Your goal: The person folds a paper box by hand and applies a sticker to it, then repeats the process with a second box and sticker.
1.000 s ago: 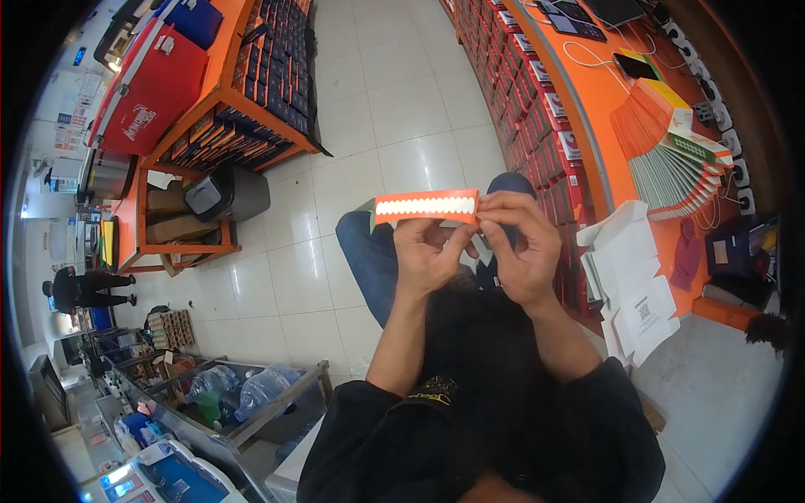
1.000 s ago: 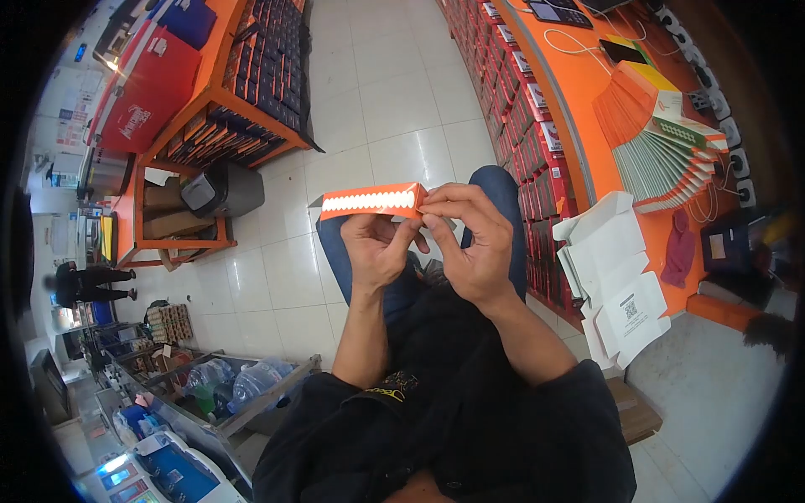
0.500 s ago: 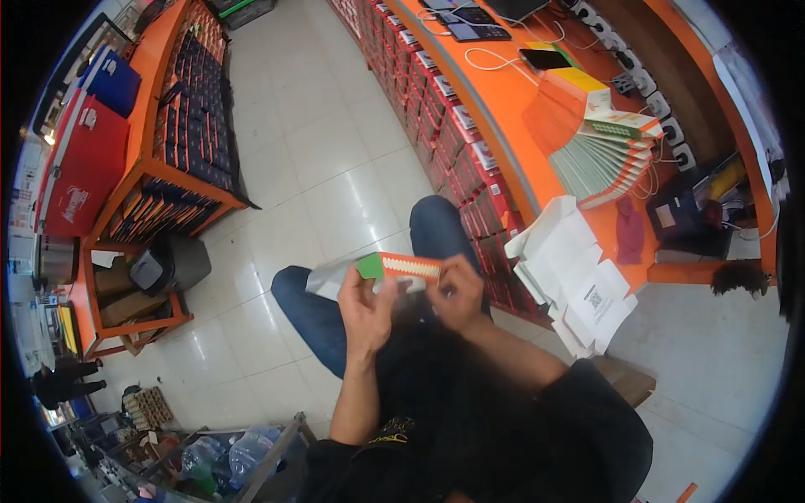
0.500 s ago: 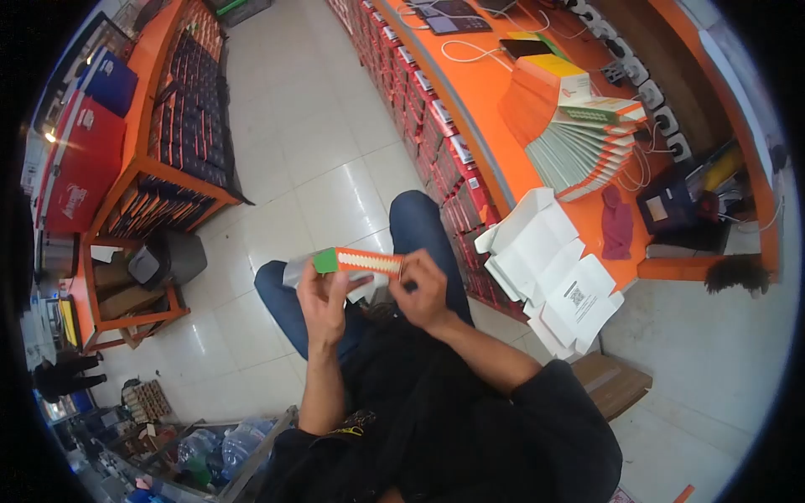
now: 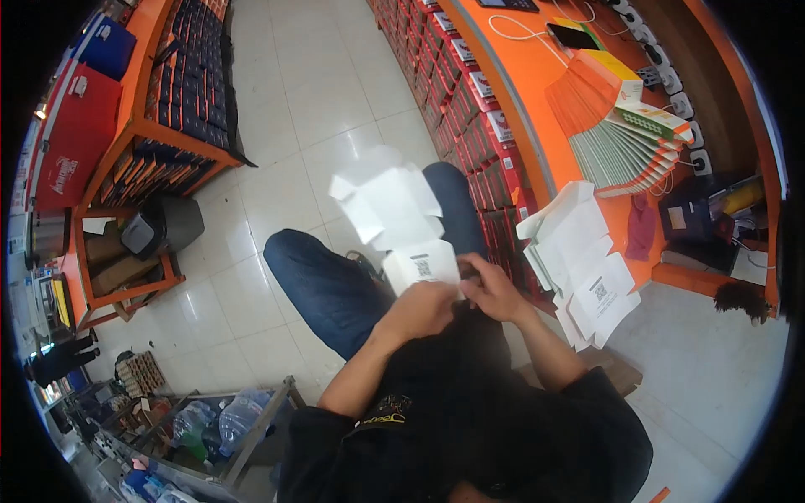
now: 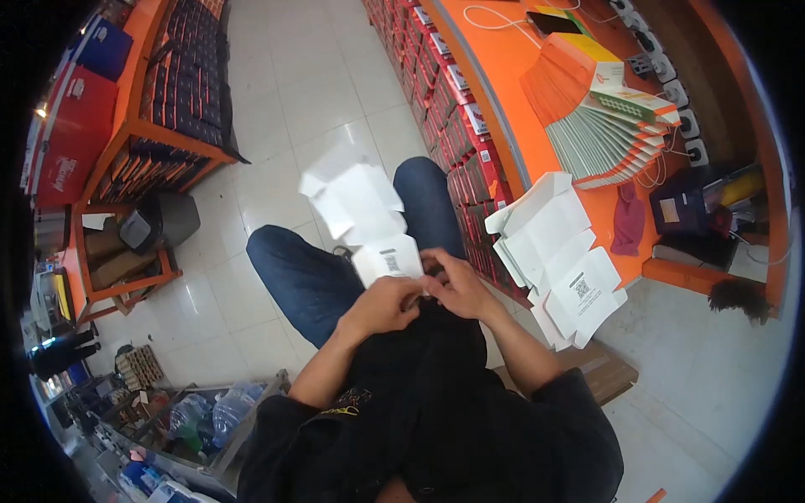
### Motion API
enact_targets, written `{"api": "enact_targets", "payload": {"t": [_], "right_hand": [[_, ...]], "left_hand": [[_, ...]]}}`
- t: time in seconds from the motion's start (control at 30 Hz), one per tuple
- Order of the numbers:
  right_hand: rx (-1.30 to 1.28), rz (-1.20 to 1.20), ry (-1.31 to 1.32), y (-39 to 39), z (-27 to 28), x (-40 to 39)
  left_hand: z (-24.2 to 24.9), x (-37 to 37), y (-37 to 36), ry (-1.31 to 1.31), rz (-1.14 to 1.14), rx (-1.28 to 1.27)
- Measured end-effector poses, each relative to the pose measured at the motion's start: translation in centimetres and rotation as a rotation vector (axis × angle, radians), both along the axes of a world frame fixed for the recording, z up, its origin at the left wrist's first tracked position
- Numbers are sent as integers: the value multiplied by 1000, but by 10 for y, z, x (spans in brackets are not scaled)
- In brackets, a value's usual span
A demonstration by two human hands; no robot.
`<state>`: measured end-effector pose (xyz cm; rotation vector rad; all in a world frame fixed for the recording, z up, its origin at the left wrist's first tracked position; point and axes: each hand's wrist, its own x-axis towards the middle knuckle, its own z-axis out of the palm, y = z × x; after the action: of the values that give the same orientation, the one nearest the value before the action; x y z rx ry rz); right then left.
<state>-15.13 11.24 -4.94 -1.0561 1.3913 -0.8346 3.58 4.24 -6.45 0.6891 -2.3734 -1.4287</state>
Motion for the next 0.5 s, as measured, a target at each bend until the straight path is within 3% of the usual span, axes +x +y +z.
{"api": "enact_targets", "payload": {"t": [0.07,0.13,0.23,0.33,0.5], "right_hand": [[55,80,87,7,6,0],[161,-84,5,22,-9,-4],[215,-182,-87,34,-28,-11],[230,-204,-173,37,-31,-12],[156,-209,-158,34,-25,-5]], "left_hand": [[-6,-4,16,138,16,260],[-19,2,22,6,-11,276],[-38,13,26,40,85,767],[-48,14,28,176,162,942],[-51,15,23,112,340,1021]]}}
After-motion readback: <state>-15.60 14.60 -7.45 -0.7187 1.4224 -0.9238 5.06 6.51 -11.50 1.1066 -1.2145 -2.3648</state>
